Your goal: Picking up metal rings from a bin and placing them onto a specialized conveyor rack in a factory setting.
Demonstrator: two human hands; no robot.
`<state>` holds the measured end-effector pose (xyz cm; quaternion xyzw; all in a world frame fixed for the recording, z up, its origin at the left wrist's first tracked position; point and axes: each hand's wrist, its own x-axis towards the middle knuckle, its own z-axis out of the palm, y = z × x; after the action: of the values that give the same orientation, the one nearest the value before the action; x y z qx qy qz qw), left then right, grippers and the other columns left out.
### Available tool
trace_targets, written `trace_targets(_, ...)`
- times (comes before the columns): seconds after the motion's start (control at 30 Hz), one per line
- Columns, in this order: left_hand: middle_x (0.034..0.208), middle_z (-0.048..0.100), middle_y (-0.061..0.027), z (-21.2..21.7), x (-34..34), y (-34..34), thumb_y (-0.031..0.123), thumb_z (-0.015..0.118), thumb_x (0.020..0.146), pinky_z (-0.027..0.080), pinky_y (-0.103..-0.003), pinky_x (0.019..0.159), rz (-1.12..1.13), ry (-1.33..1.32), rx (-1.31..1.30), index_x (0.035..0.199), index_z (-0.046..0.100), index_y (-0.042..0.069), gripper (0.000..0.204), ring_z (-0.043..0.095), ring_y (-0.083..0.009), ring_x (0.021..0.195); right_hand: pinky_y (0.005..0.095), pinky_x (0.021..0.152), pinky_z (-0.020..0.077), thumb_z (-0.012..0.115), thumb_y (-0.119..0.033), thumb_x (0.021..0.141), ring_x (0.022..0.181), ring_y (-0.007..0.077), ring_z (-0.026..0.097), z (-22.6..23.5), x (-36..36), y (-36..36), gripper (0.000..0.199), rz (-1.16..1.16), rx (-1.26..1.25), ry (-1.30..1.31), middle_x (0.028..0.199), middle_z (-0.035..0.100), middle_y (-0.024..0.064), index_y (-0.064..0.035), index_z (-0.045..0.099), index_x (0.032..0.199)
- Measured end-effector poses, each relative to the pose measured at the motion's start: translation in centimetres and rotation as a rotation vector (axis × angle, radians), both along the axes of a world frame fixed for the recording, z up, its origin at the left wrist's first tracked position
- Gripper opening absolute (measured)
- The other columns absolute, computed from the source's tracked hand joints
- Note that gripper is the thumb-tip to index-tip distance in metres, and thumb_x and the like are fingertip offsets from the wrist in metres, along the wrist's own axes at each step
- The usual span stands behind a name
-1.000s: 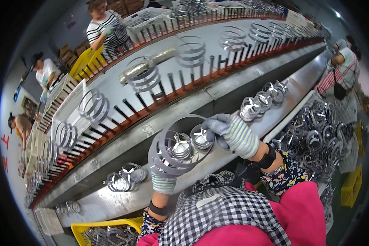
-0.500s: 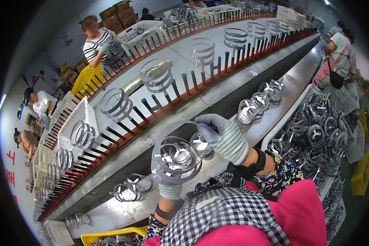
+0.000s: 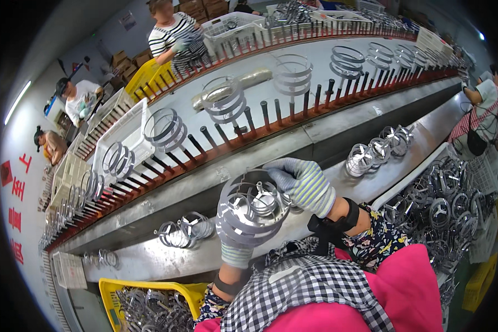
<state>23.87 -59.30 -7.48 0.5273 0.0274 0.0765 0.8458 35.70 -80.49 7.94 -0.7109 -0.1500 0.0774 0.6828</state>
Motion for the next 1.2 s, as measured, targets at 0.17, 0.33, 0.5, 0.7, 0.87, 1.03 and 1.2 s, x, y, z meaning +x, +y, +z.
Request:
trace_targets(0.17,0.106,0.060,-0.0072,-0.8,-0.3,-0.4,0.007,0.059,0.086,0.050,-0.027,0.075,0.115,0.023,-0.118,0.123,0.048,0.004,0.039,0.060,-0.0187,0.094,0.0244,0.060,0.0484,0.060,-0.018,0.089,0.066,0.0069,0.058,-0.3,0.5,1.1,0.022,0.092,0.108,0.189,0.077,0.067,0.0064,-0.0007,0.066,0.102)
trace_targets(0.33,0.106,0.060,-0.0069,-1.5,1.2,-0.2,0.007,0.060,0.086,0.050,-0.026,0.074,0.188,0.035,-0.217,0.123,0.048,0.004,0.039,0.060,-0.0184,0.093,0.0189,0.051,0.0379,0.061,-0.030,0.089,0.057,0.0032,0.050,-0.5,1.4,0.9,0.031,-0.049,0.159,0.090,0.067,0.059,0.0006,-0.0011,0.066,0.098)
trace_targets(0.5,0.076,0.061,-0.0058,4.9,1.3,-0.4,0.030,0.060,0.090,0.044,-0.025,0.055,0.143,0.153,0.350,0.101,0.057,0.004,0.029,0.056,-0.0114,0.063,0.0237,0.057,0.0452,0.059,-0.021,0.089,0.064,0.0082,0.054,-3.3,0.2,-0.1,0.025,-0.146,0.003,0.208,0.073,0.063,0.0050,0.0000,0.064,0.100)
trace_targets(0.7,0.088,0.059,-0.0066,2.6,3.6,-0.6,0.015,0.058,0.090,0.045,-0.026,0.054,0.079,-0.160,0.848,0.107,0.055,0.003,0.021,0.056,-0.0125,0.069,0.0301,0.067,0.0500,0.060,-0.016,0.086,0.077,0.0166,0.062,-9.3,-4.8,1.6,0.025,0.126,-0.191,-0.138,0.093,0.066,0.0108,-0.0039,0.061,0.107)
trace_targets(0.87,0.099,0.062,-0.0112,4.6,4.5,-3.6,0.009,0.060,0.086,0.052,-0.031,0.075,-0.065,-0.015,0.644,0.107,0.057,0.000,0.023,0.061,-0.0199,0.090,0.0386,0.082,0.0478,0.057,-0.017,0.084,0.092,0.0313,0.061,-9.4,-5.2,2.3,0.032,0.265,-0.170,-0.175,0.099,0.063,0.0181,-0.0058,0.056,0.114)
trace_targets(1.03,0.105,0.057,-0.0099,4.5,6.9,-9.0,0.011,0.053,0.092,0.049,-0.029,0.072,-0.478,0.028,0.577,0.121,0.050,0.002,0.031,0.058,-0.0165,0.083,0.0413,0.080,0.0476,0.058,-0.018,0.080,0.090,0.0372,0.060,-12.1,-4.2,-4.1,0.033,0.013,-0.149,-0.260,0.098,0.062,0.0216,-0.0050,0.058,0.110)
trace_targets(1.2,0.114,0.057,-0.0078,4.3,10.0,-14.3,0.010,0.061,0.088,0.043,-0.027,0.092,-0.528,0.173,0.610,0.125,0.048,0.000,0.040,0.053,-0.0132,0.103,0.0432,0.072,0.0481,0.056,-0.022,0.083,0.082,0.0394,0.060,-9.5,-2.0,-17.8,0.029,-0.190,-0.441,0.020,0.090,0.063,0.0228,-0.0026,0.060,0.104)
